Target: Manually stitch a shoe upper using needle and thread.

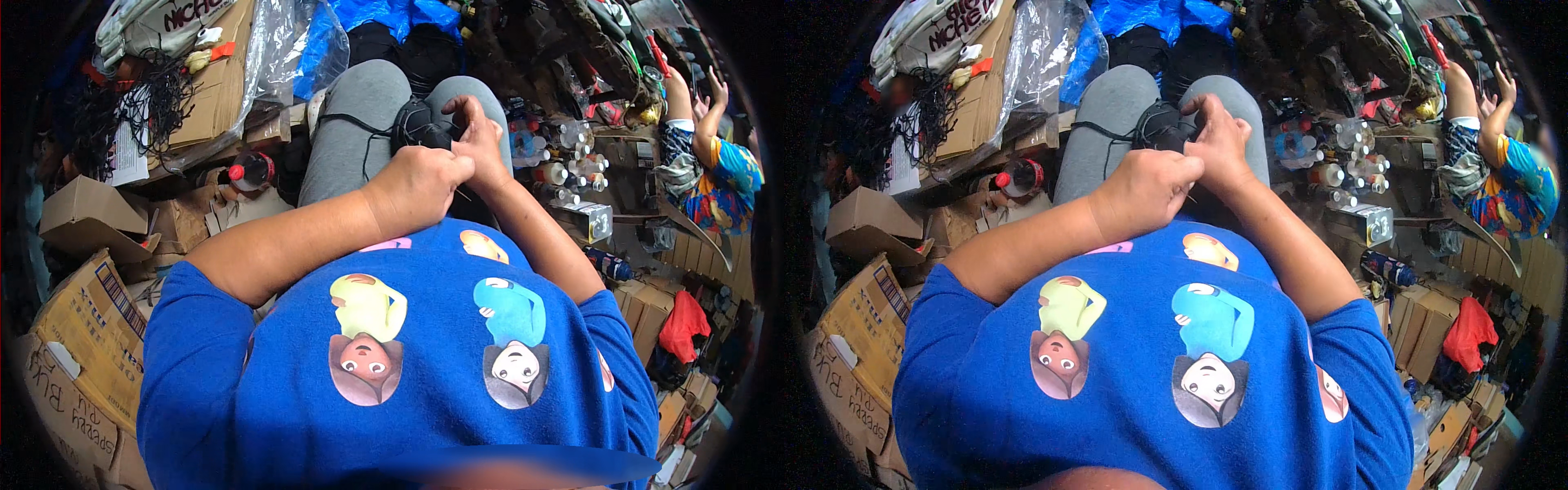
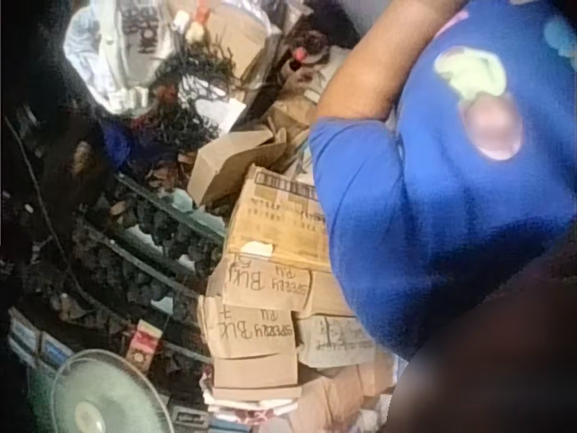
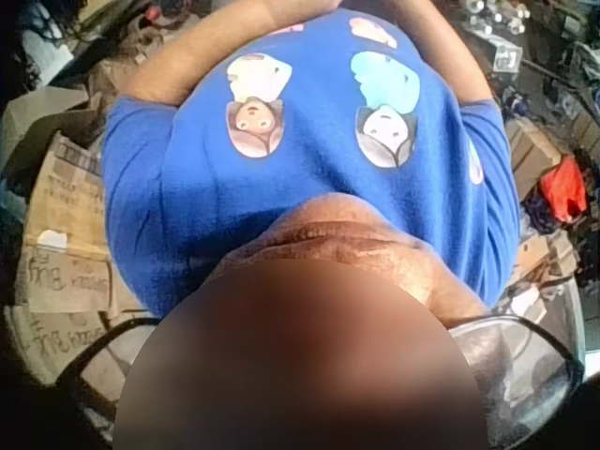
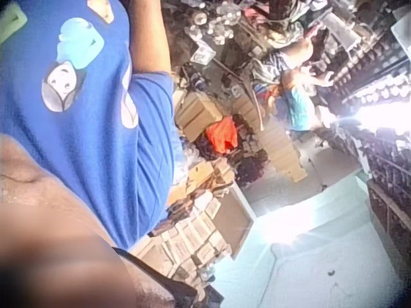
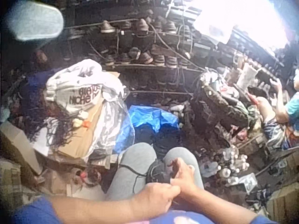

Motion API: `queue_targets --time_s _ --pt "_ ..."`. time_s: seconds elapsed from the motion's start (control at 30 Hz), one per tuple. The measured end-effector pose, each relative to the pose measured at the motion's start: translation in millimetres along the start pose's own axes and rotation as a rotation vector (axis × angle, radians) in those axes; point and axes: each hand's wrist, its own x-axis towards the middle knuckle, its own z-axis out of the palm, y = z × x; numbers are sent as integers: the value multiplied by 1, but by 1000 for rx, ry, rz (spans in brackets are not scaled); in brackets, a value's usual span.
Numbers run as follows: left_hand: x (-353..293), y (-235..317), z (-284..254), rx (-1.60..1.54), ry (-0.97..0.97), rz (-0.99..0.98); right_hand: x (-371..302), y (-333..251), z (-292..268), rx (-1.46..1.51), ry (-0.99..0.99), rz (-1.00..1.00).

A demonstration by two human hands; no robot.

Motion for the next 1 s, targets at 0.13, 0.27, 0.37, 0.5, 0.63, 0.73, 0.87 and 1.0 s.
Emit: queue_targets --time_s 0.13,0.27,0.37,0.5,0.63,0.73,0.87,1.0 --pt "5 5 -27 -96 -24 -35 -4 -1 -51 -43 -286 82" --pt "-3 -14 -85 -311 91 -447 -20 5 -128 394 -386 377" --pt "11 -47 -95 -172 76 -364 -20 3 -146 366 -234 496" --pt "34 -76 -76 -13 -213 -87 -13 -14 -128 177 -278 11" --pt "52 -82 -62 -20 -312 -71 -4 -26 -110 -185 -379 -135" --pt "59 -82 -60 -61 -366 -81 1 -26 -104 -167 -350 -81" --pt "62 -82 -60 -77 -411 -127 6 -26 -101 -147 -347 -50" --pt "62 -83 -59 -85 -394 -126 11 -29 -102 -229 -365 -86"
